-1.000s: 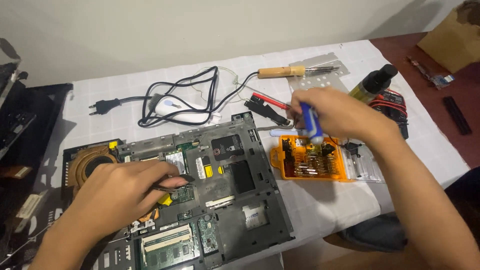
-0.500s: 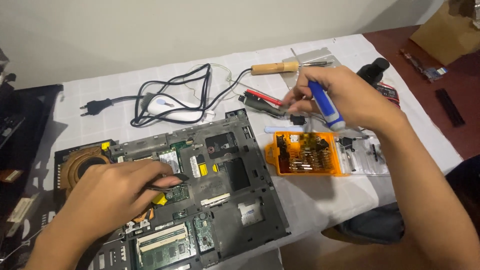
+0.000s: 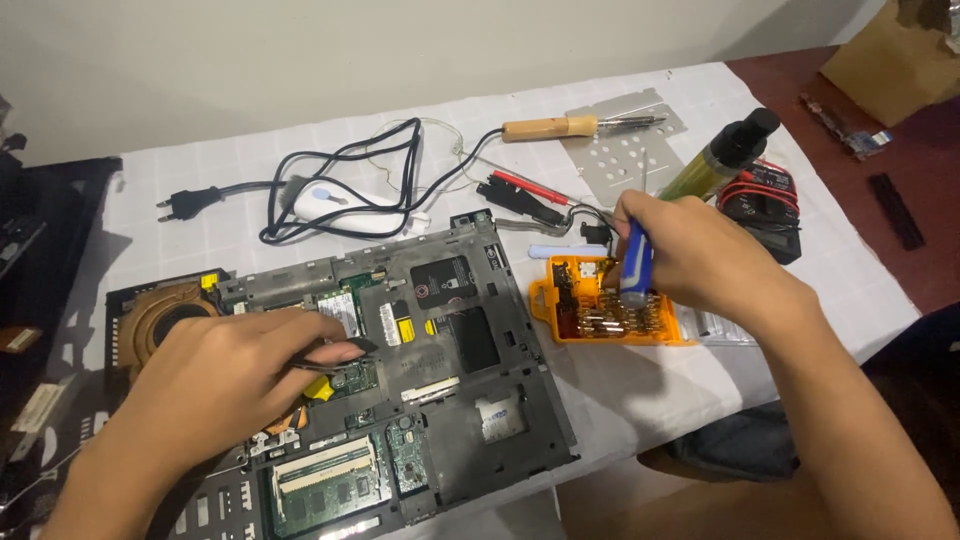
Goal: Disassembling and repairing internal components of a laptop, including removing screws and manipulating small antenna wires with tweezers.
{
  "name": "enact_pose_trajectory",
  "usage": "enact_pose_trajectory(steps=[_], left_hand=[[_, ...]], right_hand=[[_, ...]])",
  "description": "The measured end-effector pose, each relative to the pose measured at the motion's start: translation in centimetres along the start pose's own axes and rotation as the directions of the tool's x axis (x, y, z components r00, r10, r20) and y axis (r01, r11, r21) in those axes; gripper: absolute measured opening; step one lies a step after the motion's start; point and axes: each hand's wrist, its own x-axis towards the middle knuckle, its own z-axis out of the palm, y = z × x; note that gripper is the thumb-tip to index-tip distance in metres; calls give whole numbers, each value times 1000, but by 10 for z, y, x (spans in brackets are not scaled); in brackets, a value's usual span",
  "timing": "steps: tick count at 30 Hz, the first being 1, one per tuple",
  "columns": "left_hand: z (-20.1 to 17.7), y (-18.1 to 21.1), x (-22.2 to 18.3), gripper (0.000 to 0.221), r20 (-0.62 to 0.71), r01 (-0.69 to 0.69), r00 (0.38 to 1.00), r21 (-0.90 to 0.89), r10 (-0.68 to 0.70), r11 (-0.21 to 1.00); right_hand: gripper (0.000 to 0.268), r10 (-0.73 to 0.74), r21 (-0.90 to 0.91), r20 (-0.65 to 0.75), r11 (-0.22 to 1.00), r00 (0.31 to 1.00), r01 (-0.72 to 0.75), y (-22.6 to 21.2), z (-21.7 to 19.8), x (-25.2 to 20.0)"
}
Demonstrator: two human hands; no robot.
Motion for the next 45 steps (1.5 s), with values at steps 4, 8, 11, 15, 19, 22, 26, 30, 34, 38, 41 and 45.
enact_pose_trajectory(steps=[4,8,11,15,19,22,26,30,34,38,41,45], left_hand=[[0,0,0,14,26,26,999,8,-26,1000],[-1,1,0,22,42,37,998,20,-38,999],[-3,2,0,24,36,35,999,20,-36,999],[1,-1,-1,25,29,22,999,14,-23,1000],[-1,-1,-1,26,28,7,1000,29,-8,1000],[-2,0,0,26,36,23,999,18,-24,1000],[-1,-1,0,25,67,33,997,6,-33,999],[-1,-1,1,25,73,31,997,0,-31,1000],[-1,-1,1,25,57,20,998,-11,-20,1000],[-3,0,2,30,46,18,999,13,-19,1000],[-3,0,0,31,59,18,998,1,-18,1000],[-4,-1,1,31,82,32,996,-19,-31,999]], right_hand=[[17,-70,174,-23,982,997,73,-3,-5,-5],[13,-48,239,-35,969,998,55,3,3,4],[30,-88,66,-96,993,991,95,7,14,8],[11,26,-1,-54,1000,998,-26,-10,17,-7],[19,87,-26,-11,996,996,-88,-13,29,-18],[40,-182,-130,-264,980,947,152,10,46,-6],[29,63,106,-147,993,987,-48,-10,32,-19],[24,77,58,-216,996,973,-66,-6,47,-8],[26,27,72,-280,997,960,-7,-9,45,-8],[23,158,124,-121,982,980,-142,-30,16,-25],[17,204,155,-115,970,972,-185,-25,6,-29],[20,203,603,-40,786,978,-138,-23,-22,-43]])
